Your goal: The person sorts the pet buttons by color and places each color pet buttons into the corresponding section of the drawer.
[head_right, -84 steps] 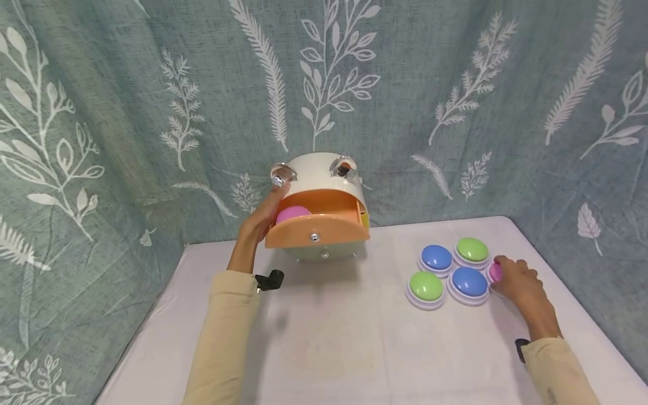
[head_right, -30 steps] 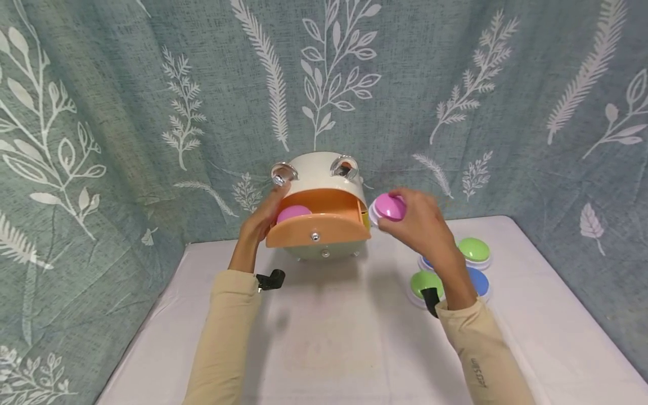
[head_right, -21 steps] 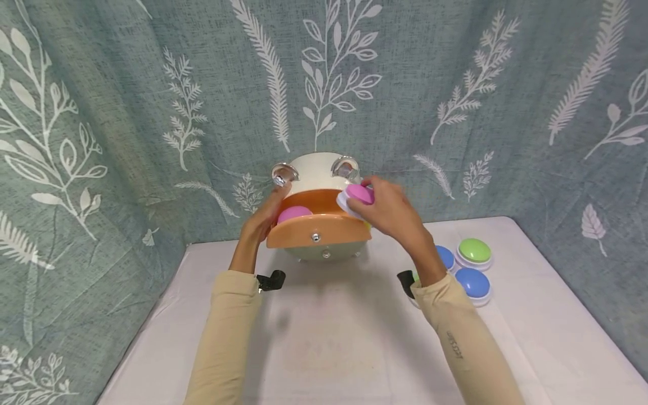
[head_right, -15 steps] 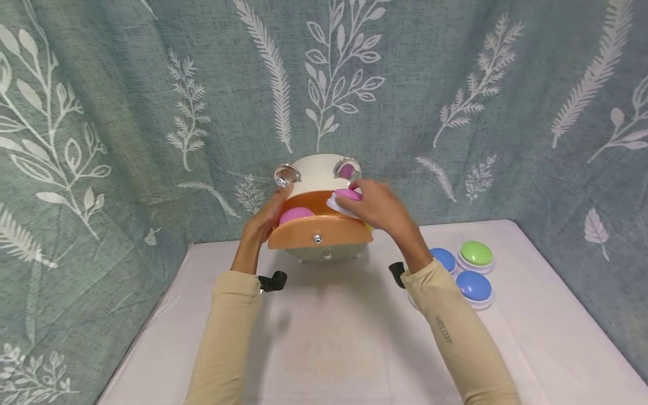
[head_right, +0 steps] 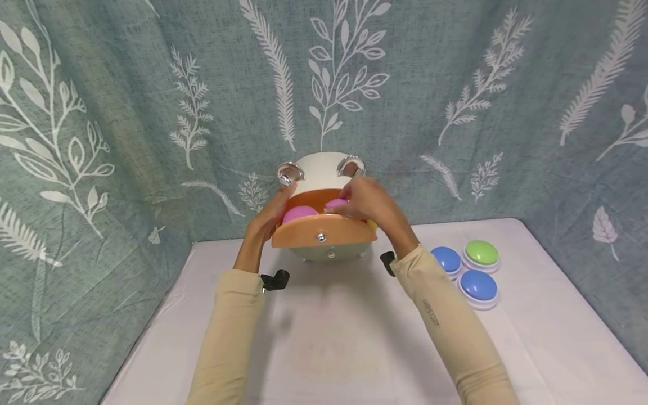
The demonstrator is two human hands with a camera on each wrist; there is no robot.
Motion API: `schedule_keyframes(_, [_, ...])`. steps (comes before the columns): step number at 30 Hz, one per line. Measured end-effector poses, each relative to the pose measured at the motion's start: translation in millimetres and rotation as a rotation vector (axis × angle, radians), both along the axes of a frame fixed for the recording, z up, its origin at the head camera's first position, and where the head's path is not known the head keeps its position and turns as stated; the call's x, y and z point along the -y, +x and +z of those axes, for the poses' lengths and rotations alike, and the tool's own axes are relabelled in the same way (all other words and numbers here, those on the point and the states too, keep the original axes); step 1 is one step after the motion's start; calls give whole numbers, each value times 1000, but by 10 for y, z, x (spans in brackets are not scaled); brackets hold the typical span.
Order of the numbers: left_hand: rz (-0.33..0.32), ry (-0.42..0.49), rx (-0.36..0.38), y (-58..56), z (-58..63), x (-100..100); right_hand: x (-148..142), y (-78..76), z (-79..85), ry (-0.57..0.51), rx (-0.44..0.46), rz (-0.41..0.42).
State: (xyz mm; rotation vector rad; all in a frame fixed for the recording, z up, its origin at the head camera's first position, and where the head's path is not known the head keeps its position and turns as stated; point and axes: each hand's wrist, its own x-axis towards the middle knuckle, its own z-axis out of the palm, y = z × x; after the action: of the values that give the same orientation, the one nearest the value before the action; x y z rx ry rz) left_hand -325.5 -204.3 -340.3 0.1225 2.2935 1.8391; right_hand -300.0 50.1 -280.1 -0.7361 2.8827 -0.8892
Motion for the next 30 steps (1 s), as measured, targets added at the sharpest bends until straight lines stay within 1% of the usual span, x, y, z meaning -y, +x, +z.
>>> schedule_keyframes(3, [-1,-7,-1,-10,3,-14,-21,-30,22,50,2,25])
schedule_keyframes(8, [-10,5,-6,-12,-1,-34,-56,-69,45,91,30,76])
schedule_keyframes(12, [-16,14,-8,2,1,-53,-83,-91,51,111,9,117])
schedule_keyframes(16, [-24,30,-14,1,-1,-68,-127,-71,44,84,1,141])
schedule_keyframes(18, [-22,33,-12,2,0,-74,-147,-23,20,34,-12,100])
schedule_keyframes(19, [-18,29,-7,2,-2,-75,-151,16,-1,-7,-39,61])
schedule_keyframes(20, [-13,23,1,4,-4,-77,-149,75,-32,-66,-85,13])
schedule_keyframes(21, [-8,15,8,7,-5,-77,-139,144,-66,-135,-151,-46])
schedule_keyframes(22, [-4,7,17,12,-6,-78,-118,225,-108,-214,-241,-105])
schedule_keyframes(24, [-2,-6,27,13,-6,-74,-50,417,-214,-363,-453,-205])
schedule_keyframes(26, [-4,-19,34,11,-1,-65,55,612,-333,-451,-647,-249])
schedule_keyframes(27, [-6,-23,31,7,2,-58,116,697,-393,-454,-715,-251])
schedule_keyframes(28, [-5,-23,27,0,5,-52,180,771,-460,-441,-757,-239])
schedule_keyframes(29, [-5,-22,21,-7,7,-44,247,834,-520,-411,-771,-217])
schedule_keyframes(30, [-6,-19,14,-14,7,-37,316,879,-580,-368,-766,-194])
